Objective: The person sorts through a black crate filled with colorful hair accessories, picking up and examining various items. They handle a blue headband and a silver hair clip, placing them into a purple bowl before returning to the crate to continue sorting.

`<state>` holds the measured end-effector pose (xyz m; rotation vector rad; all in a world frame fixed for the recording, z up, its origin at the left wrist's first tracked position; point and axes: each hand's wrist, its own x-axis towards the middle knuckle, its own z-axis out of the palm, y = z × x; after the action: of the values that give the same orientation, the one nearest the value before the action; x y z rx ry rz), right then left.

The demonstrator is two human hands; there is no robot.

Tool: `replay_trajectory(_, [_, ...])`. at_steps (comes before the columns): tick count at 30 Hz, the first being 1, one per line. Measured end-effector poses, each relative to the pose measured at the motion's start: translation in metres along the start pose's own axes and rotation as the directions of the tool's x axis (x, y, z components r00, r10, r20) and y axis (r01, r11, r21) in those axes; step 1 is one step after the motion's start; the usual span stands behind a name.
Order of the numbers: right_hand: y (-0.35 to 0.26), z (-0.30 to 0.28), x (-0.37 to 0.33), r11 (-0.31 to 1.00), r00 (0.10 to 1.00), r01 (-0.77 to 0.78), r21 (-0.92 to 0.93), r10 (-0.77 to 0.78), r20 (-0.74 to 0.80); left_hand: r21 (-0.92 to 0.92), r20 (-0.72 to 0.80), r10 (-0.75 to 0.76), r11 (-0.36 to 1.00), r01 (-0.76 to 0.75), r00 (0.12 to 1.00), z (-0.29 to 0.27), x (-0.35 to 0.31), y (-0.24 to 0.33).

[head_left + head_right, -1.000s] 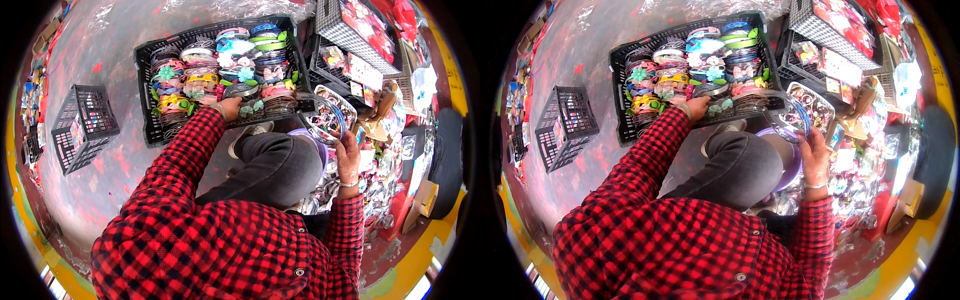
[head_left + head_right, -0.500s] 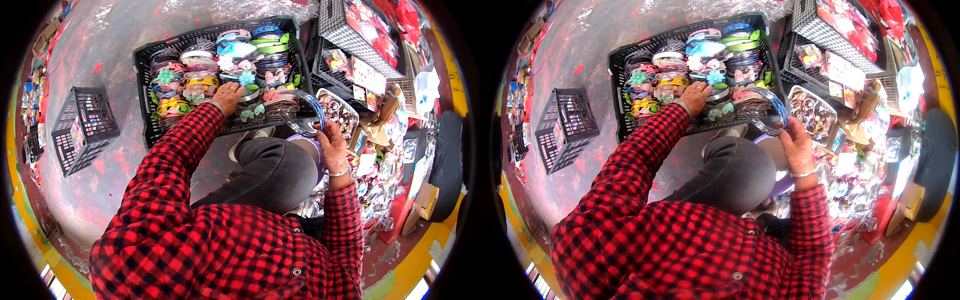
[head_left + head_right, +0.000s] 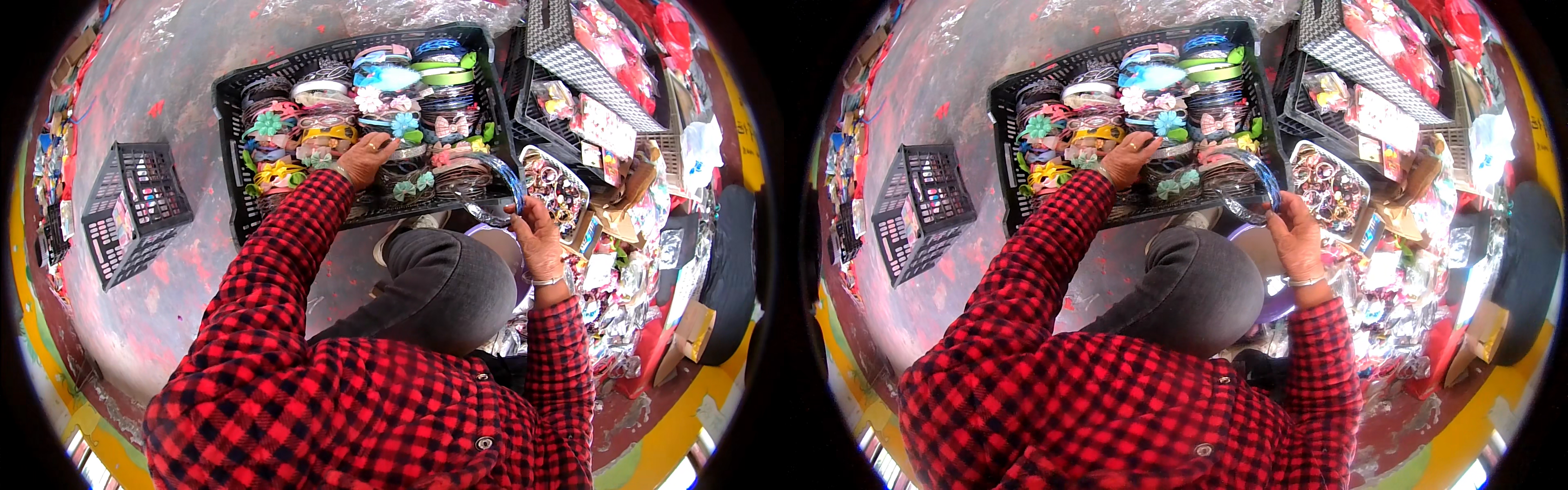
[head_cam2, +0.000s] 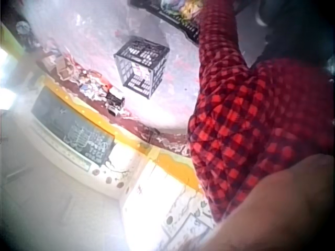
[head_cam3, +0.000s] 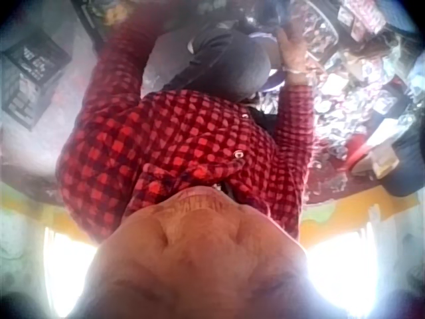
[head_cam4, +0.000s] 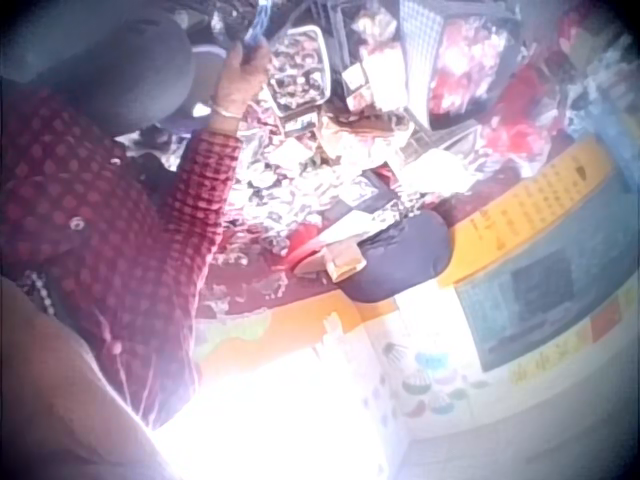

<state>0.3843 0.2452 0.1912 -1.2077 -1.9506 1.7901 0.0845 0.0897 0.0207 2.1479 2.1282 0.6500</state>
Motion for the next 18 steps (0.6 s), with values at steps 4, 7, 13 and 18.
replay_trajectory(4, [0.003,-0.001,0.000,0.999,1.000,-0.007,-0.036,0.007,0.014,0.156,-0.093,0.049,0.987,-0.034,0.994,0.000,0.004,0.013])
replay_trajectory(7, [0.001,0.001,-0.001,0.999,0.999,-0.044,0.029,0.044,-0.010,0.242,0.019,0.017,0.970,-0.021,1.000,-0.001,0.007,0.019])
replay_trajectory(13, [-0.001,0.007,-0.005,0.998,0.998,-0.065,0.015,0.066,-0.009,0.283,0.110,-0.004,0.959,-0.028,0.994,0.004,0.010,0.021])
replay_trajectory(18, [0.000,0.006,-0.010,0.999,0.999,-0.048,0.009,0.048,0.004,0.341,0.052,-0.095,0.937,0.072,0.994,0.022,0.013,0.033])
